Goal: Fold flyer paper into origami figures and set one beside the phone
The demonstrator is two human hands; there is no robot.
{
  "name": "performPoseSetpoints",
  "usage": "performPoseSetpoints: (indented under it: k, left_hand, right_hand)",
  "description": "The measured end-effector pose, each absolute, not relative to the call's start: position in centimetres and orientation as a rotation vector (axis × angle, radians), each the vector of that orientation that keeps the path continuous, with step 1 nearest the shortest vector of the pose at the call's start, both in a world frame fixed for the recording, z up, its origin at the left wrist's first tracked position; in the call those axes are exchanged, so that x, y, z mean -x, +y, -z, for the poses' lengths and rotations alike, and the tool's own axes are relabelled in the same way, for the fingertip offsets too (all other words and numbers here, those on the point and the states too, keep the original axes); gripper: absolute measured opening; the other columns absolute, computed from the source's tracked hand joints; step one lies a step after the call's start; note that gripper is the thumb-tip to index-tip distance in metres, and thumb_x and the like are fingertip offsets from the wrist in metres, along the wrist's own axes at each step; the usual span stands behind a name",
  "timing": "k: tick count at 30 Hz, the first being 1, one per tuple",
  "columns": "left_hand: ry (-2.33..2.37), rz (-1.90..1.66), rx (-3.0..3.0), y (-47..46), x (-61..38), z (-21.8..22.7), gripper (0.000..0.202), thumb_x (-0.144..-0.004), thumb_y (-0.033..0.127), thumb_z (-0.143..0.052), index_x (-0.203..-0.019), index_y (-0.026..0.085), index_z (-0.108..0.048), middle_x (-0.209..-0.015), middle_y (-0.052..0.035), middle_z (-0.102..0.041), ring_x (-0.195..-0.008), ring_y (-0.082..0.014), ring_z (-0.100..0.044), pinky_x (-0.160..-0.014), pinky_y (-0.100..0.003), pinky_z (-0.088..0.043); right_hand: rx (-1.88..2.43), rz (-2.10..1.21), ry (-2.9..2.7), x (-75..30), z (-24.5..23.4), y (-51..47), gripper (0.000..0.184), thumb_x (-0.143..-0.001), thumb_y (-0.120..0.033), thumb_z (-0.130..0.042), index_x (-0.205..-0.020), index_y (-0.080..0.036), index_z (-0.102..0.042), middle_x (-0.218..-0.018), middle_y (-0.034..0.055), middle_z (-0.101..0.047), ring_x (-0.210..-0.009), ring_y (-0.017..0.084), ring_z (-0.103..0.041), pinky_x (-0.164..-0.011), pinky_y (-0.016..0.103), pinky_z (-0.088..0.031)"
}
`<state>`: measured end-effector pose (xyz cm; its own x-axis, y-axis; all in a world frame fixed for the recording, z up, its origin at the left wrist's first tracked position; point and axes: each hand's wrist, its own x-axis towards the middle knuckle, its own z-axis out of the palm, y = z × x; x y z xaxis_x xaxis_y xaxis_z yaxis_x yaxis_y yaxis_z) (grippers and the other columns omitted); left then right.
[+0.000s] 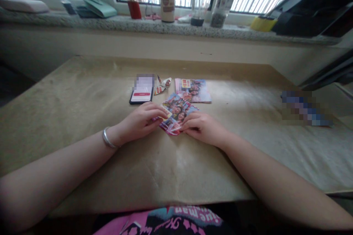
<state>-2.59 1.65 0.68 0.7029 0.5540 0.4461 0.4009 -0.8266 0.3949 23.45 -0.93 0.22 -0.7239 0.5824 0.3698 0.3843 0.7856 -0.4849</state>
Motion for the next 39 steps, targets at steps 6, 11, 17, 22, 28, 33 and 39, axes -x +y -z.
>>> performPoseSetpoints:
  k: [6, 11, 17, 22, 28, 33, 39]
  left_hand:
    - [0.807, -0.612, -2.779, 1.6, 2.4, -0.5, 0.029, -0.093, 0.023, -0.047, -0.117, 0.018, -0.063, -0.126, -0.0064, -0.062, -0.117, -0.0189, -0.055, -0.104, -0.037, -0.043]
    - [1.016, -0.268, -2.886, 1.4, 2.9, -0.2, 0.049, -0.094, 0.043, -0.044, -0.139, 0.021, -0.047, -0.149, -0.0099, -0.039, -0.140, -0.0282, -0.032, -0.115, -0.045, -0.027]
    - [1.015, 0.071, -2.800, 1.3, 3.5, -0.8, 0.070, -0.090, 0.061, -0.042, -0.149, 0.028, -0.026, -0.158, -0.0109, -0.017, -0.146, -0.0314, -0.014, -0.118, -0.048, -0.015]
    - [0.979, 0.212, -2.748, 0.6, 3.2, -1.8, 0.074, -0.089, 0.059, -0.046, -0.151, 0.027, -0.021, -0.159, -0.0076, -0.011, -0.147, -0.0287, -0.008, -0.119, -0.047, -0.011]
    - [0.971, 0.191, -2.746, 0.4, 3.3, -1.4, 0.085, -0.086, 0.060, -0.048, -0.152, 0.016, -0.017, -0.159, -0.0078, -0.010, -0.148, -0.0240, -0.009, -0.121, -0.040, -0.010]
    - [0.765, 0.092, -2.838, 0.4, 3.7, -1.3, 0.069, -0.092, 0.056, -0.042, -0.150, 0.023, -0.025, -0.158, -0.0049, -0.019, -0.146, -0.0205, -0.018, -0.121, -0.038, -0.012]
    - [0.925, -0.034, -2.857, -0.2, 3.6, -1.2, 0.059, -0.090, 0.054, -0.048, -0.145, 0.035, -0.036, -0.157, -0.0059, -0.024, -0.144, -0.0316, -0.022, -0.118, -0.050, -0.019]
  right_hand:
    - [0.558, -0.689, -2.450, -23.1, 0.1, -0.8, 0.013, -0.088, -0.021, -0.061, -0.092, -0.021, -0.073, -0.092, 0.0062, -0.073, -0.088, 0.014, -0.067, -0.082, 0.029, -0.053]
    - [0.519, -0.814, -2.428, -23.0, 0.3, -0.7, 0.011, -0.086, -0.023, -0.064, -0.092, -0.021, -0.073, -0.093, 0.0065, -0.074, -0.090, 0.015, -0.067, -0.084, 0.030, -0.053]
    - [0.559, -0.915, -2.411, -23.4, -0.3, -0.7, 0.011, -0.085, -0.024, -0.066, -0.091, -0.019, -0.073, -0.088, 0.0071, -0.074, -0.086, 0.015, -0.067, -0.082, 0.030, -0.053]
    - [0.605, -1.001, -2.438, -24.0, -0.8, -0.8, 0.011, -0.084, -0.026, -0.066, -0.085, -0.017, -0.072, -0.080, 0.0064, -0.073, -0.079, 0.015, -0.066, -0.076, 0.028, -0.052]
    - [0.781, -1.032, -2.470, -24.3, -1.1, -1.0, 0.016, -0.084, -0.031, -0.065, -0.080, -0.015, -0.069, -0.078, 0.0057, -0.070, -0.073, 0.014, -0.063, -0.068, 0.025, -0.049]
    - [0.961, -1.098, -2.409, -24.1, -1.3, -1.4, 0.024, -0.086, -0.037, -0.061, -0.075, -0.015, -0.065, -0.068, 0.0013, -0.063, -0.060, 0.011, -0.054, -0.055, 0.022, -0.042]
    - [1.020, -1.225, -2.330, -24.0, -1.8, -1.8, 0.023, -0.086, -0.036, -0.058, -0.081, -0.015, -0.064, -0.075, 0.0030, -0.065, -0.068, 0.013, -0.058, -0.063, 0.025, -0.046]
